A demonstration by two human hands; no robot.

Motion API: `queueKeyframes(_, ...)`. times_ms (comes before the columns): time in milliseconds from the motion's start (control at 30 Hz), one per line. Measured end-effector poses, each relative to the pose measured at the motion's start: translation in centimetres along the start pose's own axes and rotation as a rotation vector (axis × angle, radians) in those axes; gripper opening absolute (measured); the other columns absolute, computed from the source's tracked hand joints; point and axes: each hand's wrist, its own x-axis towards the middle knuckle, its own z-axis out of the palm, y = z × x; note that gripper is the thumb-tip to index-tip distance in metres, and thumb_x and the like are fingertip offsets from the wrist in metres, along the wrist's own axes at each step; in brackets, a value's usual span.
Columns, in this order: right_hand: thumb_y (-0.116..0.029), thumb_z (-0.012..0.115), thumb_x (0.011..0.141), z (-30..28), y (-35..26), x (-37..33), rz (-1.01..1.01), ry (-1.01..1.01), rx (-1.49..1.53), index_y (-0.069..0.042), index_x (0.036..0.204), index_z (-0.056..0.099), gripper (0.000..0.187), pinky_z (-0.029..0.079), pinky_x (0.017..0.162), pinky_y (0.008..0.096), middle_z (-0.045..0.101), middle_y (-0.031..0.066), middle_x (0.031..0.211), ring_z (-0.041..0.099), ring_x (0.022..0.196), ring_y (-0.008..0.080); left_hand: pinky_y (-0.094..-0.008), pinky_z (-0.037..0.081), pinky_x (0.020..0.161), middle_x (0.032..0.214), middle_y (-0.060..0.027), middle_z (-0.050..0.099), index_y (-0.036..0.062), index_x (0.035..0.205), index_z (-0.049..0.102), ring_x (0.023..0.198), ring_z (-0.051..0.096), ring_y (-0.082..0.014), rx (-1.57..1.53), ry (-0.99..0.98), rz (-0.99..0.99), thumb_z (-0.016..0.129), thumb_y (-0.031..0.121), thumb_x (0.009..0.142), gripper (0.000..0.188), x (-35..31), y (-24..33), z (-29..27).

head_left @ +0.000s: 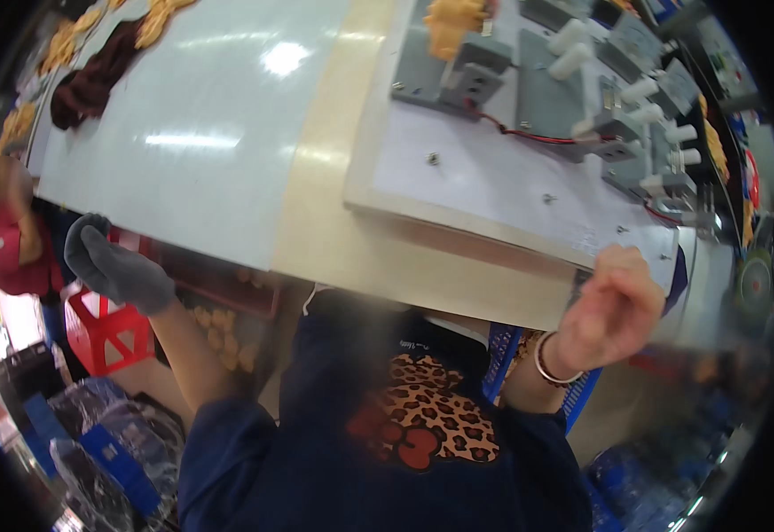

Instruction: Testing toy waffles on a mechanical jig to verify structural or weight specifications in a factory setting.

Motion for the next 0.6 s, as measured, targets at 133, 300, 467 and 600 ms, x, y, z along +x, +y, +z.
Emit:
queueKeyframes(133,0.002,0.064,0.071,2.5,-0.4,2.2,0.019,-0.055,-0.061,-0.002,0.092,0.064,0.022,0.036,0.057,0.0306,0.057,0.0048,0.069,0.05,0.059,0.0173,-0.0348,0.048,0.075,0.092,-0.0079,0.065,0.0069,0.091,0.066,0.083,0.062,-0.0236,0.242,-0.744,0.492,0.076,0.007,0.071,0.023,-5.8,12.9,11.2)
queueKeyframes(300,0.002,0.066,0.072,3.5,0.8,3.6,0.231,-0.141,-0.171,-0.005,0.085,0.065,0.014,0.041,0.053,0.0286,0.06,0.0062,0.07,0.053,0.057,0.0183,-0.0388,0.045,0.068,0.08,-0.0066,0.058,0.0102,0.084,0.063,0.076,0.057,-0.0283,0.227,-0.997,0.426,0.074,0.013,0.074,0.015,-9.3,16.1,19.3)
queueKeyframes(467,0.001,0.065,0.072,2.7,1.0,3.3,0.267,-0.167,-0.084,-0.002,0.085,0.066,0.013,0.04,0.053,0.026,0.06,0.0038,0.067,0.051,0.058,0.0148,-0.0407,0.044,0.061,0.07,-0.0067,0.055,0.0105,0.069,0.057,0.067,0.053,-0.0296,0.269,-0.943,0.374,0.074,0.007,0.071,0.018,-10.5,15.0,19.7)
queueKeyframes(600,0.001,0.068,0.069,3.0,1.4,3.1,0.22,-0.139,-0.062,-0.003,0.081,0.066,0.012,0.041,0.053,0.0299,0.061,0.007,0.069,0.053,0.056,0.0222,-0.0409,0.045,0.062,0.07,-0.007,0.053,0.01,0.067,0.056,0.067,0.053,-0.0291,0.314,-0.965,0.397,0.071,0.005,0.069,0.016,-10.8,14.7,19.1)
